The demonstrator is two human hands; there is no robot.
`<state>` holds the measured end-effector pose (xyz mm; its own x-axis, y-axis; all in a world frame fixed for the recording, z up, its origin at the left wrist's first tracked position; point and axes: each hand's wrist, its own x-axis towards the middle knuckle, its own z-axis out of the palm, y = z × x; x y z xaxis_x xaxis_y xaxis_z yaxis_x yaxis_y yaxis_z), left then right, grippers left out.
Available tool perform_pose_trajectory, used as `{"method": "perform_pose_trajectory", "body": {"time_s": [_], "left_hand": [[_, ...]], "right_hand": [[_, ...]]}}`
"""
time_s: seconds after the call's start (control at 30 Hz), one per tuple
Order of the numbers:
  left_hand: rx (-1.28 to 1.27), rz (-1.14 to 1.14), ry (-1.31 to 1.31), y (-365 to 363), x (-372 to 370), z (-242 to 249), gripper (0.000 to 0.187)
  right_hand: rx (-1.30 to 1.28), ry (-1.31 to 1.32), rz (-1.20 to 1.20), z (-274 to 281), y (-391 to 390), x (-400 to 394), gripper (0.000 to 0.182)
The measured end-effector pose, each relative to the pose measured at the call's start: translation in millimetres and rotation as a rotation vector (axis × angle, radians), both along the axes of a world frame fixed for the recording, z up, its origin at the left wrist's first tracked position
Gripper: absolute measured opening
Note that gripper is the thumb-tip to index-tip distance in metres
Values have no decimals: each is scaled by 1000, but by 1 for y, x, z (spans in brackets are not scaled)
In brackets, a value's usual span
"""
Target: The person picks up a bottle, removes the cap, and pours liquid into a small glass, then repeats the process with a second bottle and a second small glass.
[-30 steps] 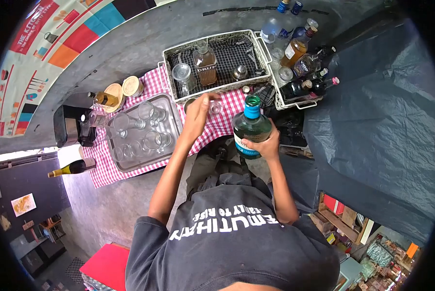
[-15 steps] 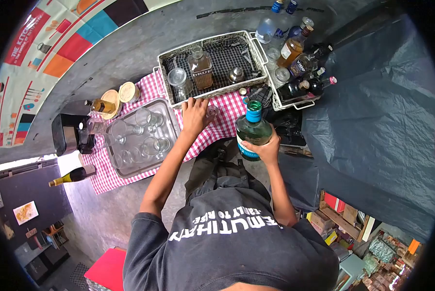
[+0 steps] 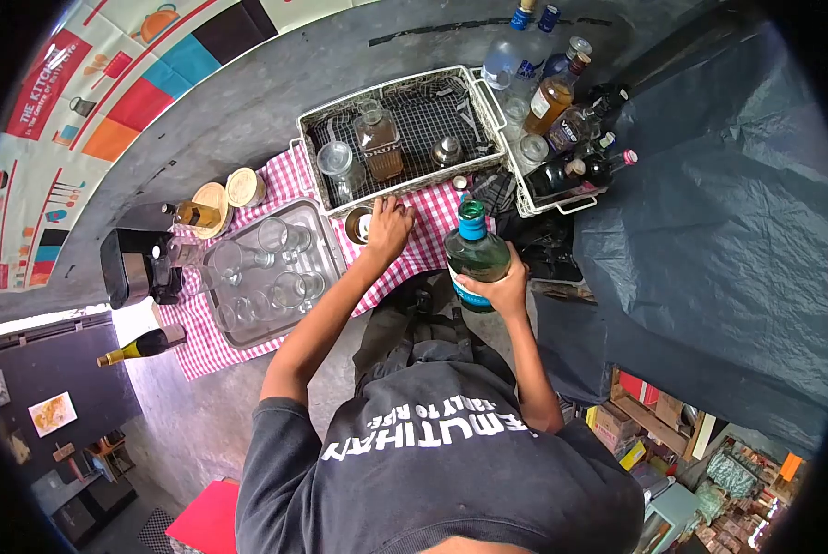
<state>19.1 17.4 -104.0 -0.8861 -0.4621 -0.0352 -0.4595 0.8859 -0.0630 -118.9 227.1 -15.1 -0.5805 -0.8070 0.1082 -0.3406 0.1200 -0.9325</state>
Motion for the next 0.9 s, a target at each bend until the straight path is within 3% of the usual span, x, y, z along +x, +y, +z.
{"method": "perform_pose_trajectory", "body": {"time_s": [0.27,0.33,0.37,0.4,0.47,0.5,0.73,0.8,0.9], "left_hand": [[70,-3,89,14,2,31,37],[136,-9,297,21,6,50,46],[227,-5,344,22,9,58,58],[227,-3,344,24,11,67,58],[676,73,533,28,16,81,68],[655,27,597,30,17,85,71],[873,190,851,49,25,99,61],[752,146,890,54,23,98,59],[1073,325,1016,64,24,87,55]], "right_hand": [[-10,-35,-16,4,2,-1,54],[-5,3,5,3,5,-3,54],[-4,2,6,4,5,-3,54],[-1,7,15,6,6,-3,55],[3,14,25,8,8,-4,55],[14,16,32,8,9,-3,55],[106,47,48,14,20,3,56],[101,55,44,10,22,5,58],[111,81,44,12,26,9,59]]}}
